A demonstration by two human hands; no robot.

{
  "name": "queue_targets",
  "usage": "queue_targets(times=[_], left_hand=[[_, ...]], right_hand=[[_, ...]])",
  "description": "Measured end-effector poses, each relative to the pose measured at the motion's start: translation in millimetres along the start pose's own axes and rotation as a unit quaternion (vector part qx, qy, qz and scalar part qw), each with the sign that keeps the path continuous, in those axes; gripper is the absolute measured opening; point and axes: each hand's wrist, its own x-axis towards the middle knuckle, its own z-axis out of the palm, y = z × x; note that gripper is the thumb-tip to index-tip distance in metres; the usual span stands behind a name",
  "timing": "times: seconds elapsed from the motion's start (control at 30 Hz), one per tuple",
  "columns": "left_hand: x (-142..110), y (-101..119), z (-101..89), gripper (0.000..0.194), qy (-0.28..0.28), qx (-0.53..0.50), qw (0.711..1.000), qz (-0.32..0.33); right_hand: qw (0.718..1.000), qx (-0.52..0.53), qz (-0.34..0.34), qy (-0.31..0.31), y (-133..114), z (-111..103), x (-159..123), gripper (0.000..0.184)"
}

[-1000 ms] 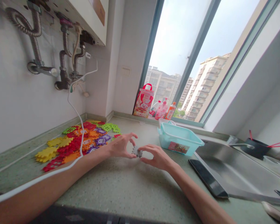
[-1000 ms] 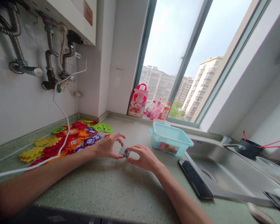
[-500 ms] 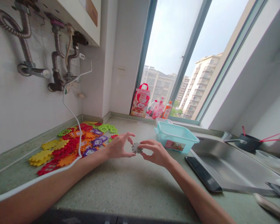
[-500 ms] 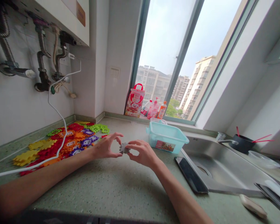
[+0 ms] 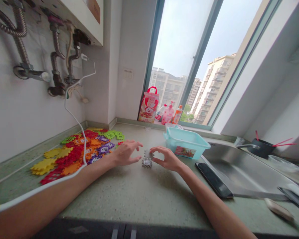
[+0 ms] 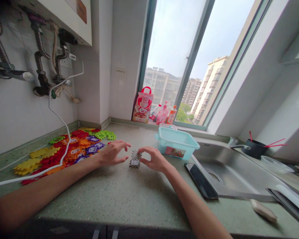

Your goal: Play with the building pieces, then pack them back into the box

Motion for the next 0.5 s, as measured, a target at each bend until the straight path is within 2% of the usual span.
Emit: queue_targets(times=[0.1,0.17,0.23,0.33,0.43,0.5], left_hand=[[2.0,-10.5,-12.0,0.025,-0.039,0.074,0.997,0.004],[1.8,-24.3,-26.4,0.028,-0.063,0.156,0.986,-0.014],[-1.2,-42.3,-44.6,0.034,-0.059,0.241,0.966,-0.074],[-9.7,-69.5,-74.5,0.035,-0.022,0.318,0.930,-0.181],[-19.7,-90.7,-104.7,0.038,0.009,0.312,0.918,-0.245],[-28.2,-103.2,-124.6,0.044,0.031,0.245,0.935,-0.253]], right_hand=[[0.998,0.027,0.024,-0.046,0.1,2.7,-1.6,0.026],[0.996,0.027,0.023,-0.081,-2.2,5.2,-1.6,0.024],[0.995,0.007,0.022,-0.099,-4.7,8.3,-0.8,0.023],[0.994,-0.034,0.047,-0.092,-6.9,15.3,0.5,0.022],[0.993,-0.065,0.055,-0.077,-9.1,21.2,1.3,0.024],[0.994,-0.092,0.023,-0.060,-10.9,19.2,1.6,0.026]])
